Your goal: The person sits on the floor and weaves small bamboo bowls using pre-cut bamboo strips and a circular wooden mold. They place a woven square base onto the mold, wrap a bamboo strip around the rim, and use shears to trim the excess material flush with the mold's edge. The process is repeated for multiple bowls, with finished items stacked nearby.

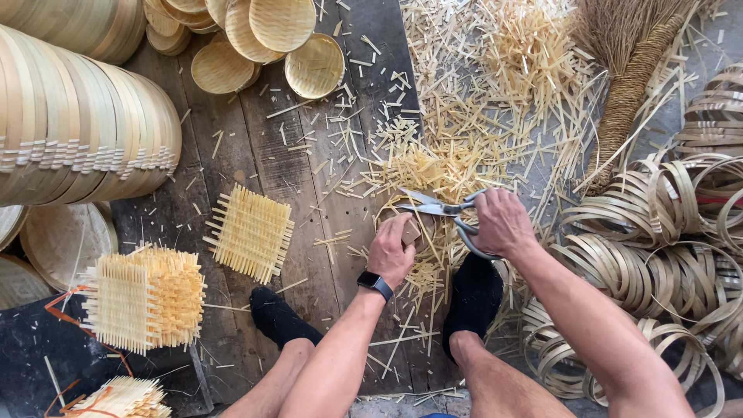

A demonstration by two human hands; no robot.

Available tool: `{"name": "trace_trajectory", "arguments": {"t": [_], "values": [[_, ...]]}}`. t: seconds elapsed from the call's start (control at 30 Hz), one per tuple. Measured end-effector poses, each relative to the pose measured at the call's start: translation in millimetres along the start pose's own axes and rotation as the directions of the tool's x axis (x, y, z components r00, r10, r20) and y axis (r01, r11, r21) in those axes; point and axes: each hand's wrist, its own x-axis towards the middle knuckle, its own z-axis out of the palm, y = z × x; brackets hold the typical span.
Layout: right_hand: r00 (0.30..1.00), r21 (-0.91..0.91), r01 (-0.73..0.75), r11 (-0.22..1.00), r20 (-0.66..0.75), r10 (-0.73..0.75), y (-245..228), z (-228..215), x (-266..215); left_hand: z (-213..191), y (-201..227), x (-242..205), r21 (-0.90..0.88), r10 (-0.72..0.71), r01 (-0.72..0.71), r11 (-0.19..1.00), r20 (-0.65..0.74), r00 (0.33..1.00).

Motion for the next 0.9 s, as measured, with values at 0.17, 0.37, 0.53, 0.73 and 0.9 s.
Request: {"name": "trace_trajectory", "arguments": {"t": [0.17, 0.37, 0.53, 0.73, 0.9], "values": [[0.977, 0.009, -0.031, 0.999, 0.213, 0.029, 25, 29, -5, -9, 0, -5, 0.037, 0.085, -0.083, 0.996, -0.052, 0.995], [0.999, 0.0, 0.029, 1.0, 0.025, -0.029, 22, 18, -10, 2, 9, -8, 0.004, 0.003, -0.003, 1.0, -0.128, 0.992], [0.998, 0.024, -0.02, 1.0, 0.061, 0.019, 5, 27, 1, -1, 4, -7, -0.008, 0.07, -0.071, 0.997, -0.088, 0.994], [0.989, 0.011, 0.004, 1.0, 0.145, -0.006, 35, 51, -5, -1, 11, -10, -0.008, 0.021, -0.022, 1.0, -0.155, 0.988], [0.998, 0.002, 0.045, 0.999, 0.034, -0.046, 13, 5, 3, -5, 12, -8, 0.04, 0.094, -0.091, 0.995, -0.106, 0.99]]}}
